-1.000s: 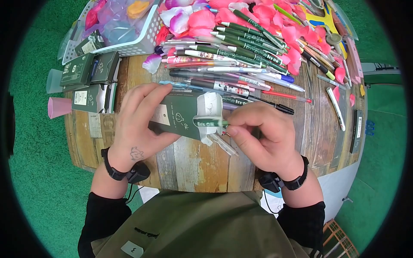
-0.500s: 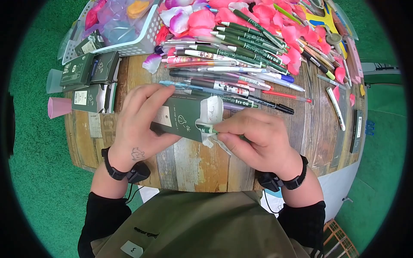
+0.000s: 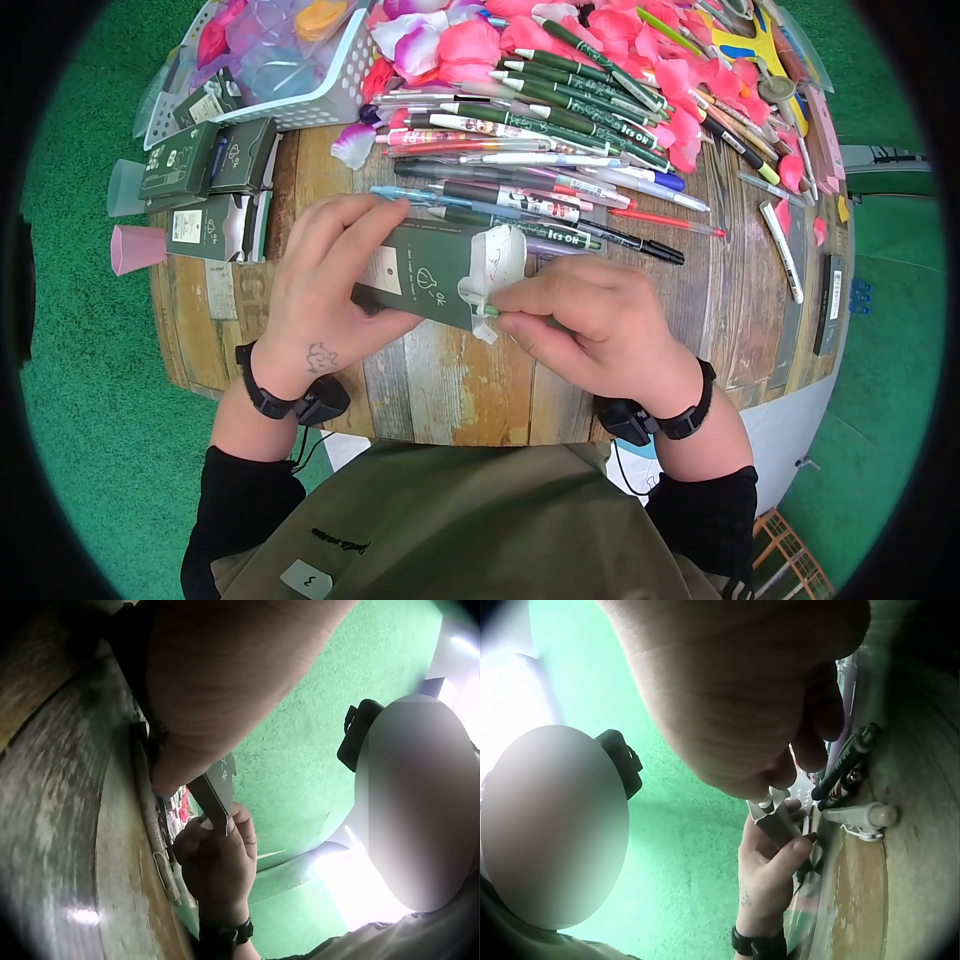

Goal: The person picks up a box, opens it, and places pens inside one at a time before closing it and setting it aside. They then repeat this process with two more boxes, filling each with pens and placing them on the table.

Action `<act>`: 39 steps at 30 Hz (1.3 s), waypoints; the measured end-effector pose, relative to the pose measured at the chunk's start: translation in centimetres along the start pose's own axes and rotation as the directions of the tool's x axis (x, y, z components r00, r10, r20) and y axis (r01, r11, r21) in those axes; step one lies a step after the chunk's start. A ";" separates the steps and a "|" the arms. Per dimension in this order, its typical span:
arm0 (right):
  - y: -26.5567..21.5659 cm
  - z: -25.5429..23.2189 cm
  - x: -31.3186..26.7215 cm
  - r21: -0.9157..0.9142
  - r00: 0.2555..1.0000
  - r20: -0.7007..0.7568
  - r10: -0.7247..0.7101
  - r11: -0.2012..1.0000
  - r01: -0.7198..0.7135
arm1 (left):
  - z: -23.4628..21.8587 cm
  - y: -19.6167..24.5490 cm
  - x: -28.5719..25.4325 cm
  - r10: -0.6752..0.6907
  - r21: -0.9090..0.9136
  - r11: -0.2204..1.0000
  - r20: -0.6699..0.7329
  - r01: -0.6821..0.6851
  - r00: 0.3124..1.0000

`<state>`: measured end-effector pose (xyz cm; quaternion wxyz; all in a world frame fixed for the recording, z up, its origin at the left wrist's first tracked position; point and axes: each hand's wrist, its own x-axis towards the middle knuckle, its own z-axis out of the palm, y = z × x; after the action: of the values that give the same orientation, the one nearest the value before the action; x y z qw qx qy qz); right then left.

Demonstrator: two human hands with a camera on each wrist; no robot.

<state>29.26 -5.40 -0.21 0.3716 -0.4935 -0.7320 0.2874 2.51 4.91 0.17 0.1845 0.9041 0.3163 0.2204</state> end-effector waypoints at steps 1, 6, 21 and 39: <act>0.0 0.0 0.0 0.001 1.000 0.000 0.007 1.000 -0.007 | 0.0 0.0 0.0 0.001 0.000 1.000 0.001 -0.001 1.000; -0.3 -0.1 0.1 -0.014 0.999 0.037 0.030 0.999 -0.030 | 0.1 0.0 -0.1 -0.003 -0.001 1.000 0.004 0.003 1.000; -0.2 0.1 0.0 -0.051 0.998 0.060 0.036 0.998 -0.033 | 0.1 0.1 -0.1 0.000 0.007 1.000 0.030 0.000 1.000; -0.1 0.2 0.0 -0.093 0.997 0.061 0.035 0.995 -0.029 | 0.1 0.1 -0.1 0.004 0.017 1.000 0.042 -0.005 0.999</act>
<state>29.00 -5.49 -0.26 0.3203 -0.5126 -0.7478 0.2746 2.53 4.72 0.10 0.1828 0.9107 0.3124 0.1992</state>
